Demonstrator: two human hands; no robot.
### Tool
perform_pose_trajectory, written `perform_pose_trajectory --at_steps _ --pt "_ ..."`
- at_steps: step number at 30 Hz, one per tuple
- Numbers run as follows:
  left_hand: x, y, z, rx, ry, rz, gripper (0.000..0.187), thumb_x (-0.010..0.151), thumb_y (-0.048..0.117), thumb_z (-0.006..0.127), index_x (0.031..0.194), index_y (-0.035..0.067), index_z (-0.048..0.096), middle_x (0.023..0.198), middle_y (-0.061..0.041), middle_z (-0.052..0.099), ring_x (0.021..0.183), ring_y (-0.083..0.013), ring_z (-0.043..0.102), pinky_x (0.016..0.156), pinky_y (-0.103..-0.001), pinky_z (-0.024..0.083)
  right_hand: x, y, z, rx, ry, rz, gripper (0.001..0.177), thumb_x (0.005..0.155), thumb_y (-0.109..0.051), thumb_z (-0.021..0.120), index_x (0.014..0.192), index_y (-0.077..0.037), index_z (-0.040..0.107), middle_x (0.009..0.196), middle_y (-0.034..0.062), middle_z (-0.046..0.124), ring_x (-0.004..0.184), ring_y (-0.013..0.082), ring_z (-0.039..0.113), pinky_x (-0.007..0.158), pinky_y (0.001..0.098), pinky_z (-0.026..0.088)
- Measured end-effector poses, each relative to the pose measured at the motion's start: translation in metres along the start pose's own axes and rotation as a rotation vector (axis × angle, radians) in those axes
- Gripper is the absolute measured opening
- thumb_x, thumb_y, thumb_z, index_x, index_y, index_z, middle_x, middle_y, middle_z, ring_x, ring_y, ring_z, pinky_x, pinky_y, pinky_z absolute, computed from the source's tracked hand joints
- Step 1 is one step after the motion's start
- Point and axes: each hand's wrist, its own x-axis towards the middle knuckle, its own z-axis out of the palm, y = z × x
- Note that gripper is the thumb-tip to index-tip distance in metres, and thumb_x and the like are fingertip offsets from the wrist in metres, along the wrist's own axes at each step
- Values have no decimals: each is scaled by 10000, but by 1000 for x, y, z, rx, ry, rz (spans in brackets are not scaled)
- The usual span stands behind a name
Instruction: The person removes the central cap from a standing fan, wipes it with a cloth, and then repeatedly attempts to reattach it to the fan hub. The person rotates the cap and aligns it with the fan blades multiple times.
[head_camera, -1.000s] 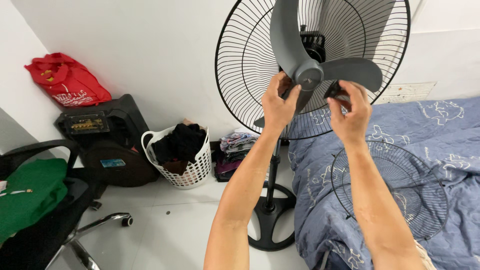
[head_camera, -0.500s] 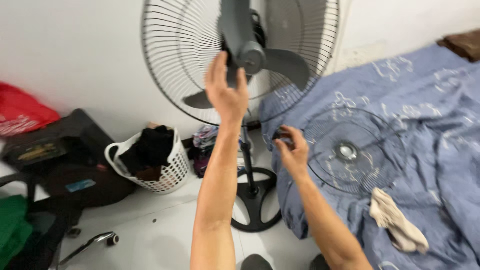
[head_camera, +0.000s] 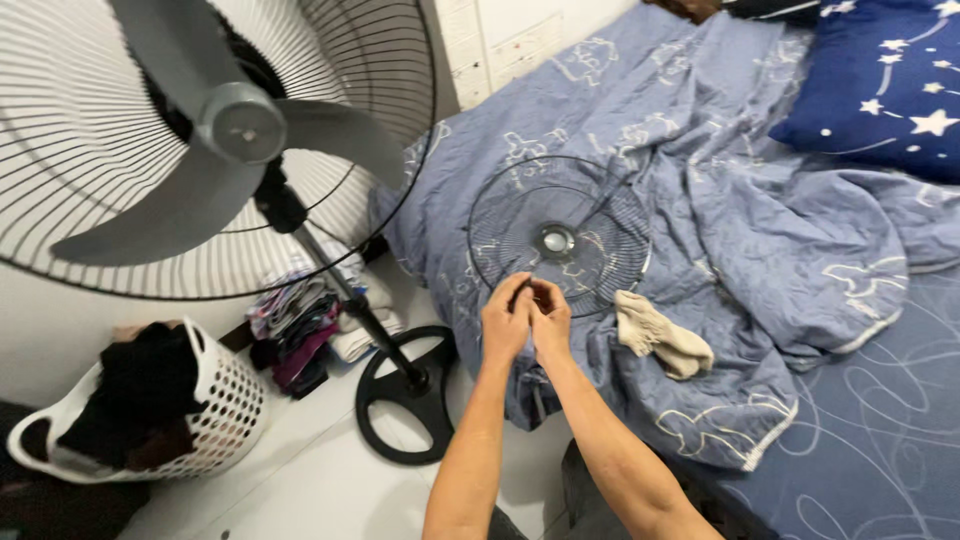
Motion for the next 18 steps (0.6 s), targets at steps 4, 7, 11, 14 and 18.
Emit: perform_pose_trajectory --at_steps 4,7,11,14,18 --pt "-5 -40 44 -121 23 -33 270 975 116 659 1213 7 723 1221 -126 743 1171 -239 683 1011 -338 502 17 -36 -86 -894 -135 -583 477 793 -153 838 1239 -54 699 1292 193 637 1179 287 630 991 414 528" --pt "-6 -59 71 -119 -2 -219 287 987 142 665 1232 18 749 1086 -119 764 984 -201 678 880 -307 525 22 -79 -145 -1475 256 -515 730 597 -351 907 1190 25 708 1235 271 645 1153 447 592 973 550 463" --pt "-12 -66 107 -332 -74 -350 301 1027 173 637 1250 -5 733 1041 -90 734 848 -145 676 763 -262 544 24 -131 -191 -1195 284 123 248 834 -220 756 992 -30 781 907 197 743 861 357 705 810 448 543" --pt "-5 -67 119 -583 37 -581 327 1031 204 563 1279 27 684 1058 -77 738 889 -142 734 778 -260 602 43 -165 -220 -1063 650 -507 248 970 -203 790 932 27 705 920 144 702 819 212 606 755 386 495" --pt "2 -70 128 -729 36 -549 300 1056 201 553 1226 -9 682 1104 -106 734 878 -179 725 759 -281 614 67 -193 -247 -702 715 -559 289 965 -231 766 1100 2 661 973 115 693 842 227 620 752 391 495"
